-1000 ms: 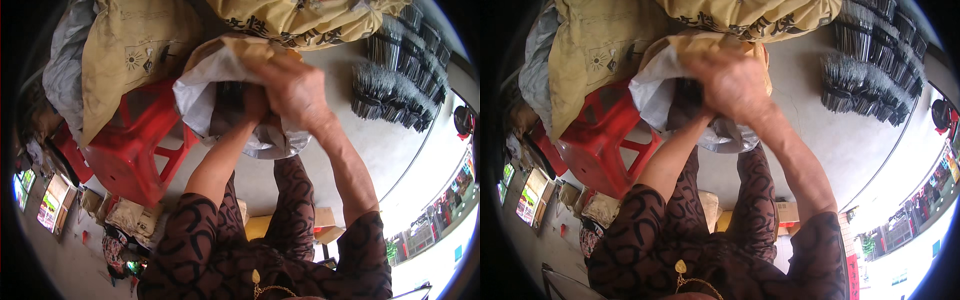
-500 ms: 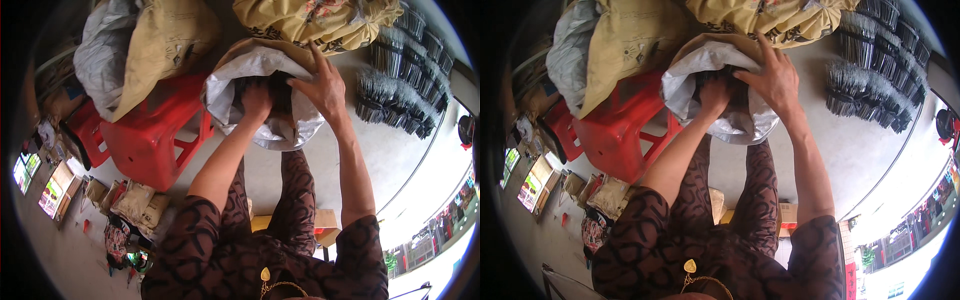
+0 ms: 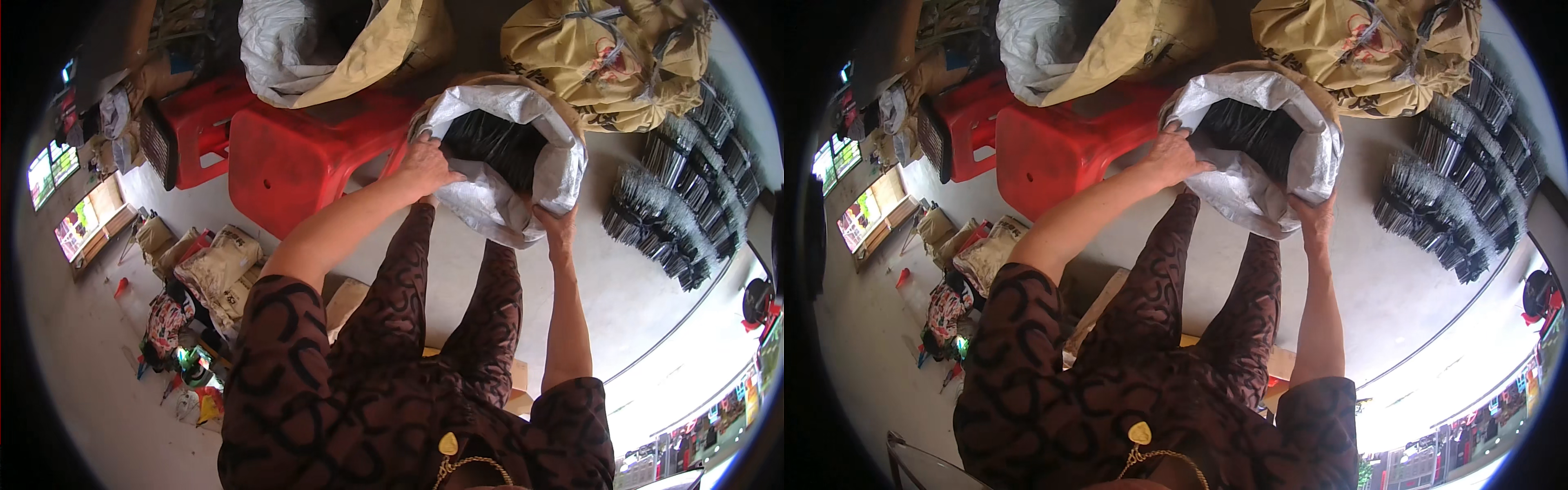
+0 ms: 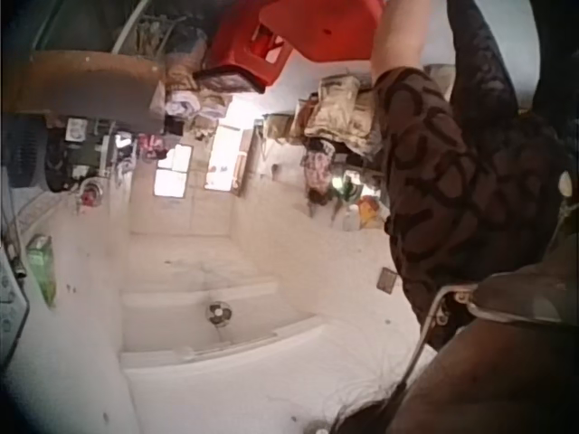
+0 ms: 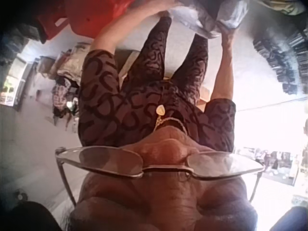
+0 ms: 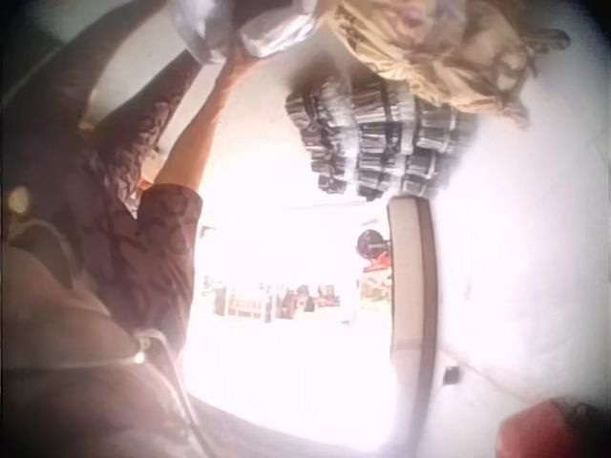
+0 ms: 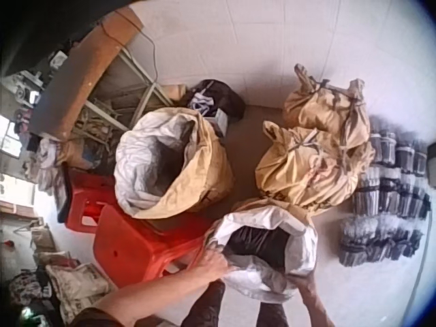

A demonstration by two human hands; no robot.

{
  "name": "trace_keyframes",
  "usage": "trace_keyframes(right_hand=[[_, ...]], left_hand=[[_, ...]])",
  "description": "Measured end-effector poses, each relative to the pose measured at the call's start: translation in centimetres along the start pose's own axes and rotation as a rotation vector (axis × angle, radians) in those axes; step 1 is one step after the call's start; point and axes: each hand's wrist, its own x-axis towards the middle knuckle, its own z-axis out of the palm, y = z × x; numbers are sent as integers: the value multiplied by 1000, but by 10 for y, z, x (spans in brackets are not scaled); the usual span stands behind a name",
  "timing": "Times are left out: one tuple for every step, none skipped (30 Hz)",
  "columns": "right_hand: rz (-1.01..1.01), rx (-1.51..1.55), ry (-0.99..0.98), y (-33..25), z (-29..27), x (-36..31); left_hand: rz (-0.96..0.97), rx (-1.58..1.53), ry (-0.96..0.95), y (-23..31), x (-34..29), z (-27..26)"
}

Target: Organizing, bundling, and leveling large quantities of thin metal rods in a fabrication shop.

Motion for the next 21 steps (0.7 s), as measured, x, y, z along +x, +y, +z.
trace_keyframes(right_hand=[[88, 44, 2, 5, -14, 5], [183, 91, 6, 9, -24, 3], [185, 92, 4, -15, -25, -3], [184, 70, 18, -41, -29, -6], [174, 43, 54, -63, -38, -7], [188, 153, -20, -57, -45, -6], [183, 151, -2, -48, -50, -1], [175, 33, 6, -40, -54, 4], [170, -78, -2, -43, -52, 4], [167, -73, 1, -47, -53, 0], [237, 29, -28, -59, -53, -9], [304, 134, -56, -69, -53, -18], [306, 139, -45, -70, -52, -27], [316, 211, 12, -70, -54, -38], [325, 284, 74, -67, -59, -49], [253, 257, 147, -60, -65, -64], [254, 269, 189, -49, -75, -79], [292, 196, 158, -33, -87, -95], [335, 129, 136, -15, -97, -116], [400, 181, 119, 5, -102, -145], [464, 238, 112, 25, -107, -180]], left_hand=[[-33, -39, 56, 0, -3, -2], [8, 3, 128, -7, -11, 1], [33, 44, 192, -20, -28, 3], [4, 49, 177, -29, -40, 4], [20, 50, 190, -27, -40, -1], [23, 19, 147, -22, -42, -5], [26, -11, 103, -18, -43, -9], [33, -14, 158, -11, -39, -10], [34, -9, 160, -9, -38, -5], [10, -4, 230, -8, -36, 0], [-8, -2, 298, -6, -38, -1], [0, 3, 300, -4, -42, -1], [-8, -98, 386, -1, -47, 0], [-6, -201, 475, 4, -49, -3], [21, -193, 480, 7, -51, -8], [100, -122, 395, 10, -53, -13], [186, -43, 314, 13, -54, -19], [164, -64, 307, 18, -55, -19], [218, -37, 316, 22, -55, -15], [152, -77, 385, 26, -55, -10], [101, -122, 451, 34, -56, -10]])
